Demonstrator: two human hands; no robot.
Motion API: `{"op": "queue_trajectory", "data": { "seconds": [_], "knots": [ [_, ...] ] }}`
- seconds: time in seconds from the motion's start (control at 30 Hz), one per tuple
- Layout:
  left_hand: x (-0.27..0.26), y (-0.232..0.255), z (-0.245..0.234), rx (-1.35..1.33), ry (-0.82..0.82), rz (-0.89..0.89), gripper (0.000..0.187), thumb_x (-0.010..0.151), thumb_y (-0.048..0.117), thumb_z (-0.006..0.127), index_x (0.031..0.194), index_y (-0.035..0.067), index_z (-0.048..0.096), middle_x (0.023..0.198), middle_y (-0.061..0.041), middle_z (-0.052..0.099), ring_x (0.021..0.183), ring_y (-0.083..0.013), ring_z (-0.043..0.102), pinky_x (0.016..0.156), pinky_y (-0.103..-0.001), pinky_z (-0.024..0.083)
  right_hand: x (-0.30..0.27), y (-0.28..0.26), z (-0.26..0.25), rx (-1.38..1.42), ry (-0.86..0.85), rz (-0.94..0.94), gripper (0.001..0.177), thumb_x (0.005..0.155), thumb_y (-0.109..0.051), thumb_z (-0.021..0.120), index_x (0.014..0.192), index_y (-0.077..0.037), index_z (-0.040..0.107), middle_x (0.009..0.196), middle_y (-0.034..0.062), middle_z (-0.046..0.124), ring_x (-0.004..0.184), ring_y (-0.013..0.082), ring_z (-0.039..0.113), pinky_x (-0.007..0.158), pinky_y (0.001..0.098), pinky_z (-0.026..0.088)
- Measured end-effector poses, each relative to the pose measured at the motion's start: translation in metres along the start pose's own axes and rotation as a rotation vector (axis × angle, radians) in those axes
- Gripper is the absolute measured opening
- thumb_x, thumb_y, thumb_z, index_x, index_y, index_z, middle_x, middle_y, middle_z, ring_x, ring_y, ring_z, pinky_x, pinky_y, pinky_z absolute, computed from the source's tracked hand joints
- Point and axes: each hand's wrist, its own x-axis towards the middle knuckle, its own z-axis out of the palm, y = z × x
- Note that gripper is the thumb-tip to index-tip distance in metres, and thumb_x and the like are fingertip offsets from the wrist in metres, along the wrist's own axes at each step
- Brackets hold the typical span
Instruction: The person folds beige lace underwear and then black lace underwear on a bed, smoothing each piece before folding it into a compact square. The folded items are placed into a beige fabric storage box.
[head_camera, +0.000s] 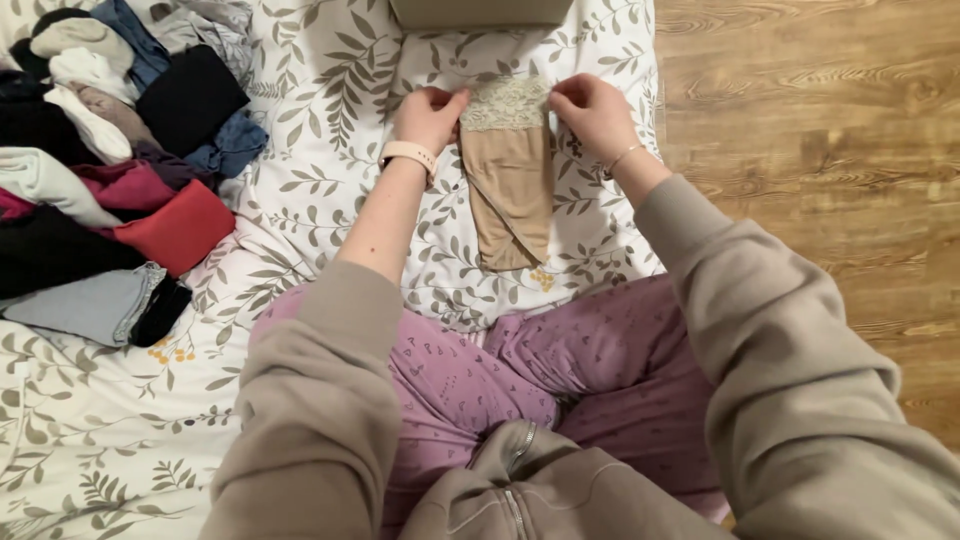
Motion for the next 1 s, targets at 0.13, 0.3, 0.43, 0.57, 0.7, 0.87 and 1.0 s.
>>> {"op": "queue_trajectory", "data": {
  "seconds": [0.13, 0.3, 0.43, 0.57, 0.7, 0.87, 1.0],
  "knots": [
    [0.036, -0.034, 0.023, -0.152, -0.006, 0.084, 0.053, 0.091, 0.042, 0.069, 0.127, 0.003, 0.068, 0.129, -0.014, 0.072, 0.119, -0.0289, 0.070, 0.104, -0.040, 0.055, 0.029, 0.028, 0.017, 0.009, 0.008, -0.025, 0.050, 0.094, -0.045, 0.070, 0.126, -0.006, 0.066, 0.118, 0.0077, 0.075, 0.101, 0.0185, 0.073, 0.085, 0.0317, 0.061],
    [0.040, -0.039, 0.025, -0.375, 0.054, 0.265, 0.035, 0.087, 0.024, 0.078, 0.116, 0.007, 0.073, 0.117, -0.010, 0.078, 0.108, -0.0217, 0.076, 0.097, -0.033, 0.062, 0.018, 0.014, 0.013, 0.273, -0.035, 0.023, 0.017, 0.093, -0.024, 0.079, 0.101, -0.014, 0.068, 0.094, -0.0031, 0.076, 0.086, 0.0071, 0.074, 0.080, 0.0217, 0.065],
    [0.003, -0.009, -0.004, -0.303, -0.016, 0.309, 0.023, 0.088, 0.016, 0.079, 0.108, 0.009, 0.073, 0.107, -0.005, 0.079, 0.100, -0.0171, 0.075, 0.091, -0.030, 0.065, 0.006, 0.002, -0.008, 0.221, -0.094, -0.138, 0.010, 0.098, -0.012, 0.077, 0.094, -0.016, 0.068, 0.086, -0.0065, 0.071, 0.071, 0.0014, 0.064, 0.066, 0.0165, 0.056],
    [-0.043, 0.015, -0.032, -0.165, -0.115, 0.325, 0.012, 0.090, 0.009, 0.077, 0.098, 0.016, 0.073, 0.097, 0.001, 0.075, 0.090, -0.0110, 0.070, 0.088, -0.026, 0.063, -0.032, -0.025, -0.030, 0.015, -0.236, -0.149, 0.006, 0.098, -0.013, 0.076, 0.099, -0.016, 0.070, 0.088, -0.0026, 0.069, 0.073, 0.0038, 0.059, 0.069, 0.0157, 0.053],
    [-0.087, 0.037, -0.047, 0.175, -0.269, 0.361, 0.006, 0.093, 0.014, 0.074, 0.098, 0.017, 0.073, 0.100, -0.001, 0.075, 0.093, -0.0150, 0.069, 0.094, -0.031, 0.061, -0.048, -0.003, -0.036, -0.158, -0.283, -0.320, 0.010, 0.089, -0.015, 0.082, 0.096, -0.015, 0.075, 0.090, -0.0008, 0.075, 0.083, 0.0115, 0.069, 0.082, 0.0279, 0.056],
    [-0.086, -0.004, -0.022, 0.506, -0.317, 0.484, 0.013, 0.087, 0.030, 0.079, 0.099, 0.024, 0.076, 0.096, 0.002, 0.077, 0.091, -0.0181, 0.073, 0.087, -0.036, 0.060, -0.064, 0.012, -0.024, -0.501, -0.235, -0.355, 0.014, 0.086, -0.030, 0.083, 0.095, -0.021, 0.079, 0.092, -0.0020, 0.074, 0.084, 0.0189, 0.070, 0.076, 0.0377, 0.055],
    [-0.079, -0.025, -0.007, 0.765, -0.266, 0.567, 0.010, 0.082, 0.036, 0.081, 0.092, 0.036, 0.079, 0.091, 0.011, 0.078, 0.095, -0.0188, 0.076, 0.088, -0.038, 0.058, -0.075, 0.017, -0.011, -0.820, -0.255, -0.371, 0.008, 0.085, -0.033, 0.074, 0.091, -0.031, 0.080, 0.094, -0.0043, 0.073, 0.092, 0.0263, 0.074, 0.081, 0.0457, 0.061]
  ]
}}
